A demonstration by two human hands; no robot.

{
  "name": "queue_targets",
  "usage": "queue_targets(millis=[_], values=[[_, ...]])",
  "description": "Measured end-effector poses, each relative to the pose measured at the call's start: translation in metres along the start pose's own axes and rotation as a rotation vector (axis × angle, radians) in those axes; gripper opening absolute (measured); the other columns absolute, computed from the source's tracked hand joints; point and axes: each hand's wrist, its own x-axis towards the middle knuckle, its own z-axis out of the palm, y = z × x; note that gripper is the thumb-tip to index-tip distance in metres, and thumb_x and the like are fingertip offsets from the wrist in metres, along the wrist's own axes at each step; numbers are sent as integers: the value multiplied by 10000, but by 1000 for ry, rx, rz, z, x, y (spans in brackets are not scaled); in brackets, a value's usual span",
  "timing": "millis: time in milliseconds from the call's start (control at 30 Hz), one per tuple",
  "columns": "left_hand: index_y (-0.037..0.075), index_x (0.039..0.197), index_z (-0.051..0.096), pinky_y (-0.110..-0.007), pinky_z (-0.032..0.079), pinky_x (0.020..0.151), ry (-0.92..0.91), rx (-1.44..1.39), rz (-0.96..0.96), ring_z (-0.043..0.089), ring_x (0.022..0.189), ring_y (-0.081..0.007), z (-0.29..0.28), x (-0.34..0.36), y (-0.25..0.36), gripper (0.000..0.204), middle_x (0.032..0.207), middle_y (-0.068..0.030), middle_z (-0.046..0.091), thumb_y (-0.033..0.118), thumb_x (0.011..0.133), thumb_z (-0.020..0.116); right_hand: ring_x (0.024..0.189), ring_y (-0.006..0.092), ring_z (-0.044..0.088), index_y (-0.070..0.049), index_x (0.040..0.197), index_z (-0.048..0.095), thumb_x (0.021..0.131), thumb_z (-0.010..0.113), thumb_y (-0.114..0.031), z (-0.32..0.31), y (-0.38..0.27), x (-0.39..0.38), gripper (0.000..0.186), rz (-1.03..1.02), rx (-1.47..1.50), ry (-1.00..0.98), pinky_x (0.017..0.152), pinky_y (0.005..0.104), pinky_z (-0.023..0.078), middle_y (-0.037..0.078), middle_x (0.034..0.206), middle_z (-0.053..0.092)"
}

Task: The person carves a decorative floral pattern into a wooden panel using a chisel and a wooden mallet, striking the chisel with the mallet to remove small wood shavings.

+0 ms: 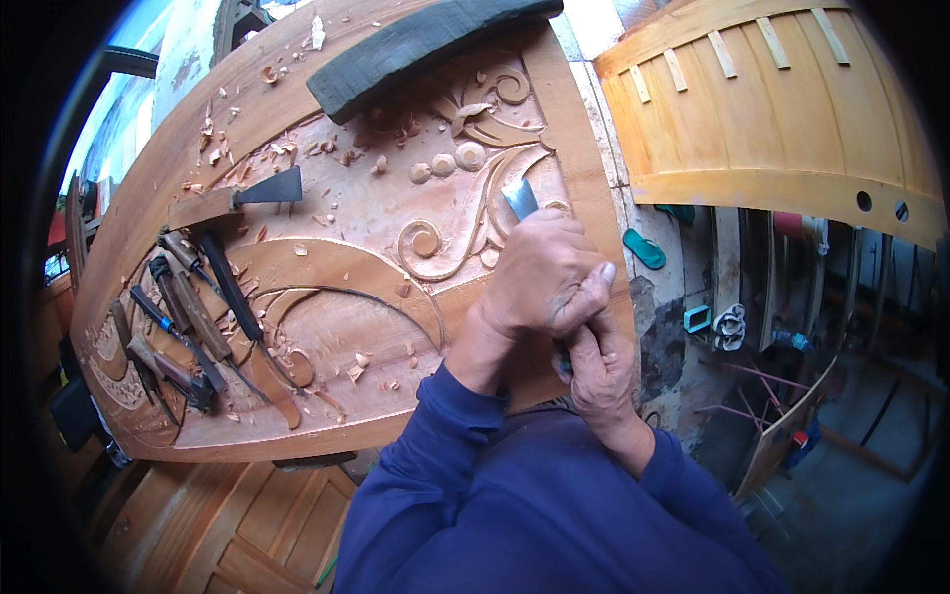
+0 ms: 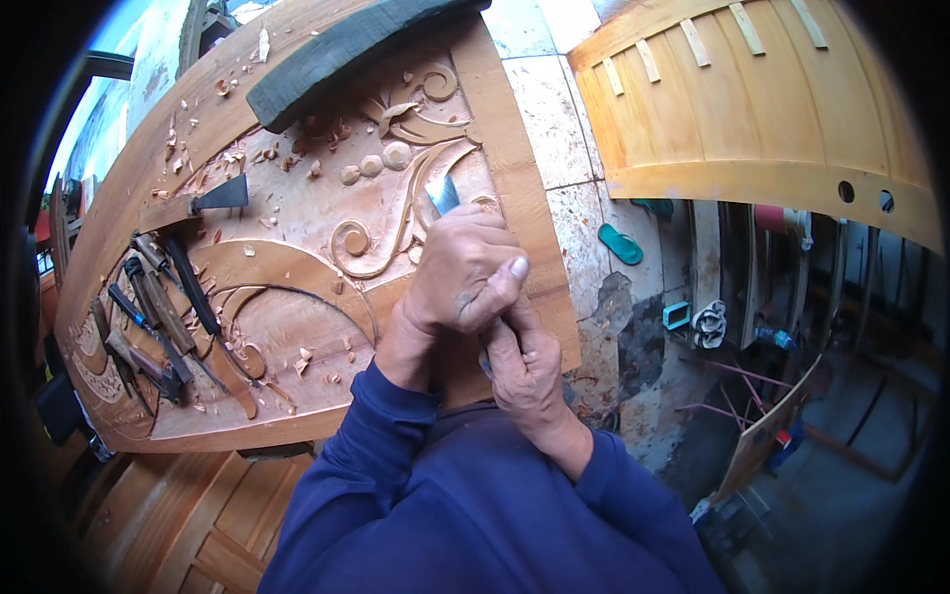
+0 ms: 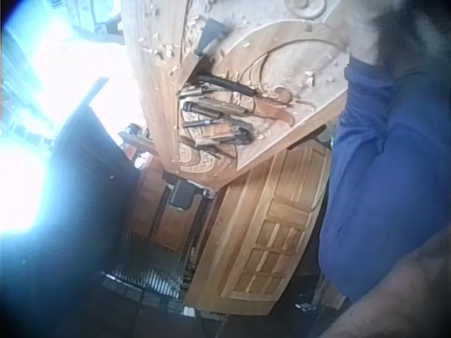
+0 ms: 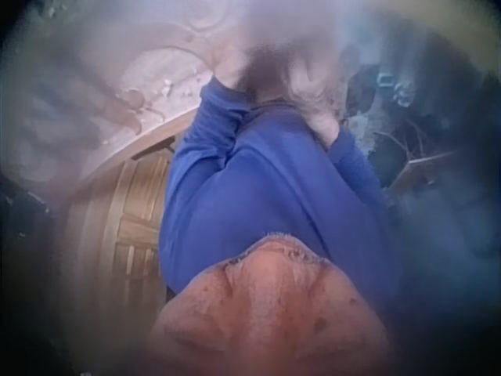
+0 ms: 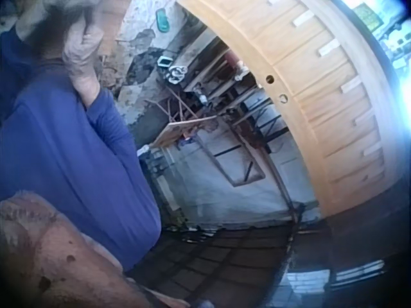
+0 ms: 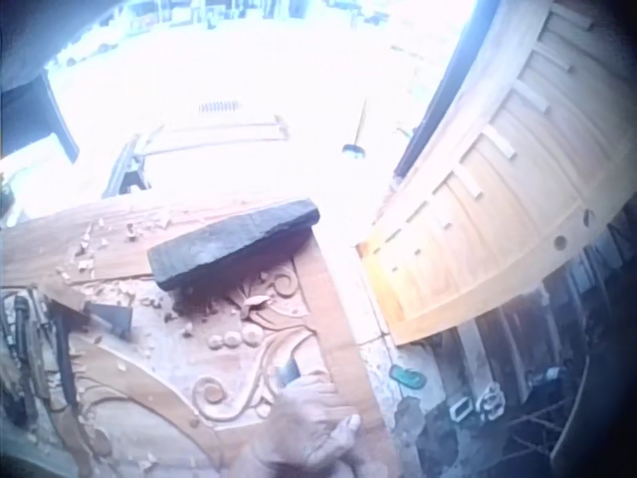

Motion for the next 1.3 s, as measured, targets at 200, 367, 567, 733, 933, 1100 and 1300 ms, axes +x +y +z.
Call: queue_targets(millis=[200, 367, 567, 733, 933, 1100, 1300], values=[[116, 1384, 668, -524, 360, 1228, -72, 132, 156, 518, 1426, -378, 13, 1, 24, 580, 1501, -114, 596, 507, 956, 646, 1276, 166, 549, 10, 1609, 344, 1135, 466, -212, -39, 31, 3, 537, -397, -75, 237, 1081, 311, 447, 116, 1522, 511], [124, 1434, 631, -490, 425, 1188, -65, 141, 171, 554, 1393, -347, 13, 1, 37, 608, 1511, -104, 586, 484, 946, 671, 648, 38, 458, -66, 1620, 375, 1094, 510, -169, -86, -8, 6, 553, -255, -24, 334, 544, 195, 407, 16, 903, 580], [32, 1265, 701, -435, 458, 1167, -269, 334, -22, 589, 1360, -309, 11, -25, 63, 496, 1409, -106, 659, 405, 939, 724, 575, 43, 432, -77, 1616, 384, 1058, 592, -185, -119, -3, -6, 606, -187, -12, 327, 486, 189, 372, 7, 815, 538], [121, 1330, 713, -441, 413, 1208, -161, 530, -238, 560, 1408, -243, 5, -73, 71, 391, 1450, -51, 651, 279, 973, 700, 591, 49, 482, -61, 1595, 432, 1028, 643, -143, -133, 6, -20, 611, -83, 56, 198, 501, 214, 391, 18, 835, 608], [172, 1338, 721, -457, 429, 1196, -70, 629, -353, 586, 1384, -242, 11, -80, 80, 402, 1429, -26, 668, 179, 936, 728, 620, 36, 510, -44, 1558, 488, 997, 660, -90, -151, -2, -20, 589, -47, -34, 36, 546, 203, 415, 40, 1038, 694], [145, 1278, 758, -472, 414, 1192, 148, 674, -413, 620, 1349, -264, 18, -81, 76, 369, 1360, -63, 713, 120, 910, 756, 619, 24, 503, -39, 1552, 497, 997, 655, -94, -171, -16, -7, 579, -55, -73, -36, 545, 200, 403, 27, 1015, 695], [142, 1288, 749, -502, 415, 1183, 223, 842, -419, 607, 1357, -305, 21, -79, 80, 364, 1367, -65, 707, 134, 925, 729, 601, 22, 472, -45, 1552, 501, 1003, 659, -126, -204, -30, 14, 577, -80, -94, -119, 535, 197, 383, -35, 835, 632]])
